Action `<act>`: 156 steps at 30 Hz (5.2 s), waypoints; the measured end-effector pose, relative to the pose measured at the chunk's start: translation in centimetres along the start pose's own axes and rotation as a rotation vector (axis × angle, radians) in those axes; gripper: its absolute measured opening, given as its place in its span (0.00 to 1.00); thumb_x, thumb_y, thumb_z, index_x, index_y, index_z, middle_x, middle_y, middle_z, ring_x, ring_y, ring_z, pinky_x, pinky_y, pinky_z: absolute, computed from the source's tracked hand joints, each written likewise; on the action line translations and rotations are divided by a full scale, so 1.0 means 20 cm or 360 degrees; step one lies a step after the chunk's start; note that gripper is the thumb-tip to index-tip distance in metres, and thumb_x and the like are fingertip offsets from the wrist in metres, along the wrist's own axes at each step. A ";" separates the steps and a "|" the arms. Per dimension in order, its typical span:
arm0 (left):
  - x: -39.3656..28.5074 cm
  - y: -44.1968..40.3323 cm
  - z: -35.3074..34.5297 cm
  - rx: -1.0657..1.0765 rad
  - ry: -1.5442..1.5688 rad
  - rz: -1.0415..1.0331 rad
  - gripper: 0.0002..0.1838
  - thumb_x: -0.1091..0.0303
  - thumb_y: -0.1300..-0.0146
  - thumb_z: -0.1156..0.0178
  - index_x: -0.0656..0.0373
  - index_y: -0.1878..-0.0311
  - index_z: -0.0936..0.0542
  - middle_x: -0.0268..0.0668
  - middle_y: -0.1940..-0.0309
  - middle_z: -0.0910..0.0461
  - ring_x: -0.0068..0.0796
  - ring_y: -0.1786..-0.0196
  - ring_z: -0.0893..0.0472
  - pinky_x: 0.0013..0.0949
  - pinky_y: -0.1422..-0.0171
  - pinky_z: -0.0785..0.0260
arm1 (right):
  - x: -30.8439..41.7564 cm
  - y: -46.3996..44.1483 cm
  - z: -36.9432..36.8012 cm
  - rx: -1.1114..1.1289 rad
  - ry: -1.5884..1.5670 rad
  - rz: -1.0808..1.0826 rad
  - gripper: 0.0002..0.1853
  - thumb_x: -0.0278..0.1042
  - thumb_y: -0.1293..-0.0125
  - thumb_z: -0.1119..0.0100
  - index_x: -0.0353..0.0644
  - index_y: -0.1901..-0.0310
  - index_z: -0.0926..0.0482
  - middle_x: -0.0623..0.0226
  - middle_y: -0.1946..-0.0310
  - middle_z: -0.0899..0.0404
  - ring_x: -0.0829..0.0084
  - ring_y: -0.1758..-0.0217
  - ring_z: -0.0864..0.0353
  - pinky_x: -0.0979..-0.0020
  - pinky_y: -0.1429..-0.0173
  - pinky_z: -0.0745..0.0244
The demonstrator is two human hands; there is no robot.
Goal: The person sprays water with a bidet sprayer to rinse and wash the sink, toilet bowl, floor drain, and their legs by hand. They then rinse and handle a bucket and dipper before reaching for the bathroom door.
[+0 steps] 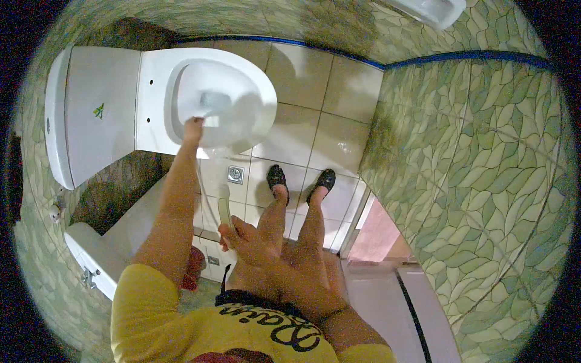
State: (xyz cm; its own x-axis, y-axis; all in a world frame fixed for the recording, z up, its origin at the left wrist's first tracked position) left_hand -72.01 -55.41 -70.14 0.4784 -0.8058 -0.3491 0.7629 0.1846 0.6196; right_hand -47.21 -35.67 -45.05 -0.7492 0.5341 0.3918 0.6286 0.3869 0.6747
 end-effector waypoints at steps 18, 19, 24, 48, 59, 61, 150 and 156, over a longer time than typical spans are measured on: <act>-0.01 0.26 -0.13 0.0044 -0.0975 -0.0067 0.26 0.46 0.46 0.46 0.52 0.49 0.23 0.40 0.48 0.26 0.48 0.45 0.29 0.63 0.36 0.56 | 0.04 -0.02 -0.16 0.0155 0.0315 -0.0167 0.25 0.55 0.38 0.49 0.45 0.47 0.27 0.75 0.78 0.30 0.82 0.78 0.32 0.78 0.79 0.36; 0.17 0.10 -0.30 0.0265 -0.1054 -0.0046 0.24 0.48 0.46 0.46 0.53 0.50 0.23 0.41 0.49 0.25 0.48 0.46 0.28 0.60 0.36 0.53 | 0.04 -0.02 -0.14 0.0123 0.0283 -0.0117 0.23 0.55 0.38 0.49 0.45 0.50 0.26 0.76 0.79 0.30 0.82 0.78 0.32 0.78 0.79 0.36; 0.09 -0.08 -0.27 0.0200 -0.0118 -0.0076 0.19 0.59 0.49 0.43 0.60 0.56 0.20 0.44 0.58 0.20 0.42 0.56 0.22 0.40 0.45 0.35 | -0.07 -0.08 0.08 -0.0193 0.0087 -0.0067 0.21 0.53 0.37 0.49 0.41 0.59 0.24 0.74 0.78 0.28 0.82 0.79 0.32 0.78 0.79 0.35; 0.32 0.88 -0.25 -0.0293 0.1441 0.1134 0.27 0.41 0.48 0.40 0.61 0.69 0.22 0.31 0.84 0.29 0.26 0.80 0.30 0.31 0.71 0.35 | -0.13 0.02 -0.12 0.0020 0.0134 -0.0165 0.22 0.44 0.34 0.51 0.38 0.45 0.34 0.71 0.75 0.29 0.82 0.74 0.31 0.78 0.67 0.29; 0.39 0.40 -0.24 0.0228 0.1388 0.0584 0.12 0.62 0.37 0.49 0.60 0.71 0.25 0.34 0.81 0.27 0.26 0.81 0.28 0.29 0.76 0.32 | -0.04 0.00 -0.03 0.0034 0.0016 -0.0019 0.24 0.46 0.37 0.46 0.39 0.45 0.33 0.71 0.73 0.28 0.81 0.72 0.30 0.78 0.70 0.30; 0.10 0.37 0.05 0.0057 0.1591 0.0254 0.12 0.66 0.38 0.48 0.61 0.74 0.25 0.34 0.81 0.26 0.23 0.81 0.28 0.24 0.76 0.33 | -0.05 0.00 -0.05 0.0086 -0.0065 -0.0015 0.23 0.44 0.36 0.47 0.40 0.44 0.34 0.73 0.72 0.29 0.82 0.70 0.30 0.79 0.69 0.31; -1.44 1.28 -0.11 -0.0426 -0.0276 -0.0559 0.23 0.44 0.37 0.54 0.55 0.66 0.22 0.48 0.77 0.23 0.52 0.69 0.23 0.46 0.66 0.31 | 0.07 0.41 1.90 -0.1013 -0.0172 0.0067 0.14 0.45 0.41 0.44 0.44 0.61 0.22 0.70 0.67 0.19 0.78 0.67 0.22 0.75 0.63 0.30; -1.09 1.47 -0.25 0.0066 -0.0072 -0.0501 0.23 0.45 0.38 0.52 0.57 0.64 0.21 0.49 0.72 0.22 0.54 0.65 0.23 0.46 0.62 0.32 | 0.03 0.30 1.77 -0.0969 -0.0128 -0.0054 0.13 0.45 0.41 0.44 0.45 0.62 0.22 0.70 0.66 0.19 0.79 0.67 0.22 0.75 0.63 0.30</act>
State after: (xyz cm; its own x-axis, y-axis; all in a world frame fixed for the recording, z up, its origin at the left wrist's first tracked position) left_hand -57.83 -29.48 -47.85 0.2012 -0.8441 -0.4969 0.8517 -0.0998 0.5145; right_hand -36.49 -6.48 -62.83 -0.7338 0.5933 0.3311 0.3545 -0.0815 0.9315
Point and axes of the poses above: each hand's wrist, its own y-axis away from the middle knuckle, its own z-axis out of the back of the hand, x = y × z, the point moved 8 cm from there along -y, towards the middle knuckle
